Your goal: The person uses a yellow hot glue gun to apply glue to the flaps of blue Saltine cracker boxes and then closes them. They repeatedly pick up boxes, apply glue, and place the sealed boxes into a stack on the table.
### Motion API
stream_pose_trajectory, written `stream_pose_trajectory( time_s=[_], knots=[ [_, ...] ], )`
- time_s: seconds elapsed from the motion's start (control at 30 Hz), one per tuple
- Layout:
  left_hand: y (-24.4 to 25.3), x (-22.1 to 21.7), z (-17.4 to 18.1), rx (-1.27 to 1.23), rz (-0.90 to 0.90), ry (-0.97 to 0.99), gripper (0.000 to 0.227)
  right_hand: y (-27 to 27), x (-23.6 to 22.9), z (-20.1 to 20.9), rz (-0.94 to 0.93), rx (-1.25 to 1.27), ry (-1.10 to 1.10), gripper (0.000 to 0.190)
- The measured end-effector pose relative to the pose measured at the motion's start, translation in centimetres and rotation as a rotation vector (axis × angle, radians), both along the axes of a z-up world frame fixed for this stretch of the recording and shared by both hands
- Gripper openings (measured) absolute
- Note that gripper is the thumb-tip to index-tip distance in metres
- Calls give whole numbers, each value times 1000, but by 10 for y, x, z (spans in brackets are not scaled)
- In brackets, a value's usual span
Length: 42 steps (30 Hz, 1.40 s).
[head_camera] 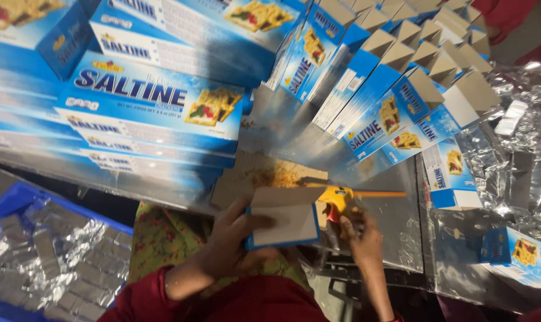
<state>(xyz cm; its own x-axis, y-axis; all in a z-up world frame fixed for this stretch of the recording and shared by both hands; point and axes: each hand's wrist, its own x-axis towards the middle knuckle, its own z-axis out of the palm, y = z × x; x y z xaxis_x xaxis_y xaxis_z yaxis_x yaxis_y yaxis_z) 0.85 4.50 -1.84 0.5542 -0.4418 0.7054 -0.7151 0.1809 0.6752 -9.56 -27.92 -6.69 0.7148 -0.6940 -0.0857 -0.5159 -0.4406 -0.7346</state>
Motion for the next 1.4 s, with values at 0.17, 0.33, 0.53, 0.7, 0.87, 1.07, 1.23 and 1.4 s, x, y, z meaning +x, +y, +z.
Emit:
stream_pose_trajectory(
  time_s=[0.17, 0.33, 0.53, 0.7, 0.87, 1.07, 1.23, 1.4],
  knots=[
    [-17, 7, 7, 144, 99, -37, 50, -9, -15, -24, 124, -178, 112, 62],
    [-31, 0, 15, 182, 44, -94, 58, -25, -7, -59, 119, -49, 56, 50],
    [-36, -10, 20, 207, -5, -112, 58, -37, 28, -94, 62, 519, -440, 49],
    [-30, -7, 31, 175, 81, -191, 57, -19, 18, -52, -88, 675, -606, 59],
    [-28, -1, 25, 176, 3, -49, 57, 2, -25, 9, 120, 418, -968, 71],
    [-37, -4, 25, 201, -9, -51, 57, 7, -21, 30, 201, 300, -463, 58],
    [-32, -5, 24, 209, 67, -144, 57, 13, -9, -3, 485, 233, -391, 59],
    [-29, -4, 22, 230, 80, -99, 57, 5, -22, 7, 162, 421, -475, 62]
  ],
)
